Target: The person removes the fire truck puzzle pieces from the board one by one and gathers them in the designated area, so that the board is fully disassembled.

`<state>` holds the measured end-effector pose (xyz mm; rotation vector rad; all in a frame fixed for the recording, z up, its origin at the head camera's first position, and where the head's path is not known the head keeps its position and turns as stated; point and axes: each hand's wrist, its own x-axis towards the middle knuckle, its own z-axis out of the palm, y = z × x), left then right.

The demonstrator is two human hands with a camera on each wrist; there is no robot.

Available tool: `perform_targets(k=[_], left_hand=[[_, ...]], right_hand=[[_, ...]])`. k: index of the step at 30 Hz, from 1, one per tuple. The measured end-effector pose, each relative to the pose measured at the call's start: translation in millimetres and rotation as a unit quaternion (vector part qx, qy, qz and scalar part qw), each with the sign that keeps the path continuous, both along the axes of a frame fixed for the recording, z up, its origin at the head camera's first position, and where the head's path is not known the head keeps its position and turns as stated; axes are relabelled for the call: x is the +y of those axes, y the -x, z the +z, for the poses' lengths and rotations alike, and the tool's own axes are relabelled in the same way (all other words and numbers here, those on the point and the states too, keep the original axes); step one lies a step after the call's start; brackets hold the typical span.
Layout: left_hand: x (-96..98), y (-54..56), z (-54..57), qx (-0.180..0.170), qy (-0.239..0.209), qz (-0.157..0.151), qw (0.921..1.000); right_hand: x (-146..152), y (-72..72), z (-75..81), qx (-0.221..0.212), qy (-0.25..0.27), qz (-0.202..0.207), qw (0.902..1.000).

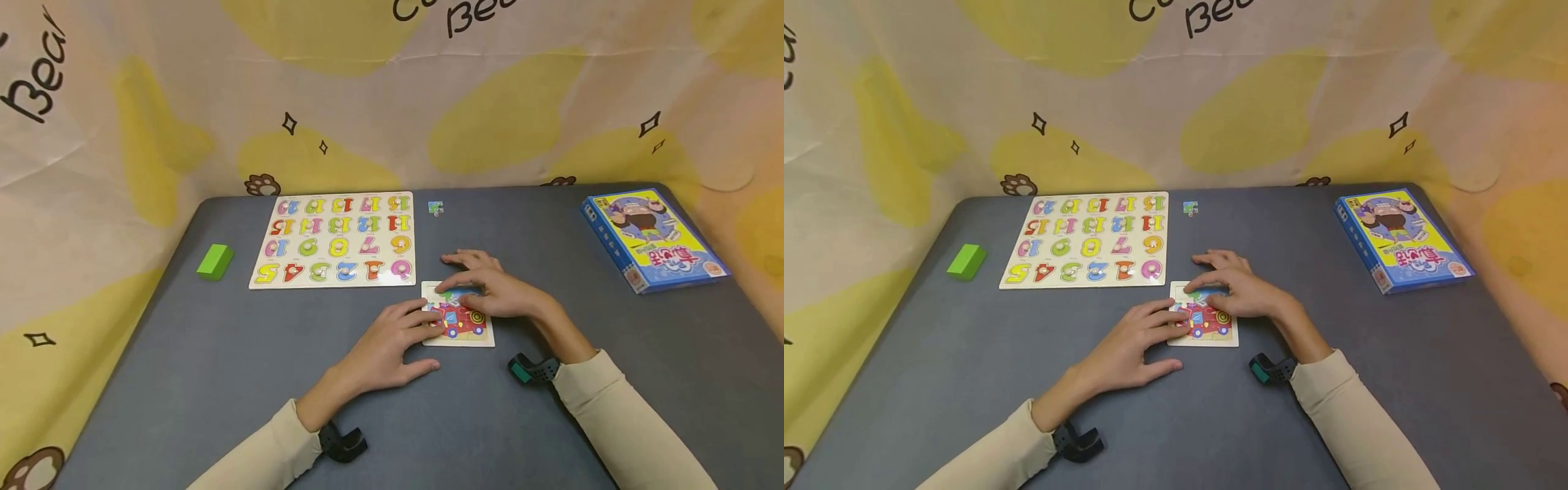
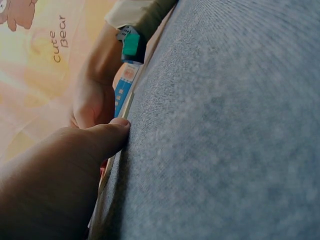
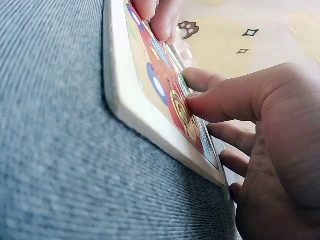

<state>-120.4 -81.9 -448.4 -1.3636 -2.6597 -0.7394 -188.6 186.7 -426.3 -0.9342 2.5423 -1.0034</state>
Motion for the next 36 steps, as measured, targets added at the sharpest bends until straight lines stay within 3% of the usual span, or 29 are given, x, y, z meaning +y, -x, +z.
perform_targets(k=[8,24,36], left_hand=[[-0.3,1.0,0.2,0.005,-0.006,-0.006,1.0000],[-0.4,-0.7,2.2,-0.032,0.007,-0.003,0.9995],[0.3,-2.1,3.6,-0.013,0.013,-0.010,0.9998]], right_hand=[[2.6,1.6,0.8,-0.022,0.008,0.004,0.9997],[2.8,2.2,-0.9,-0.026,0.018,0.000,0.9995],[2.3,1.7,-0.6,-0.025,0.020,-0.004,0.9995]])
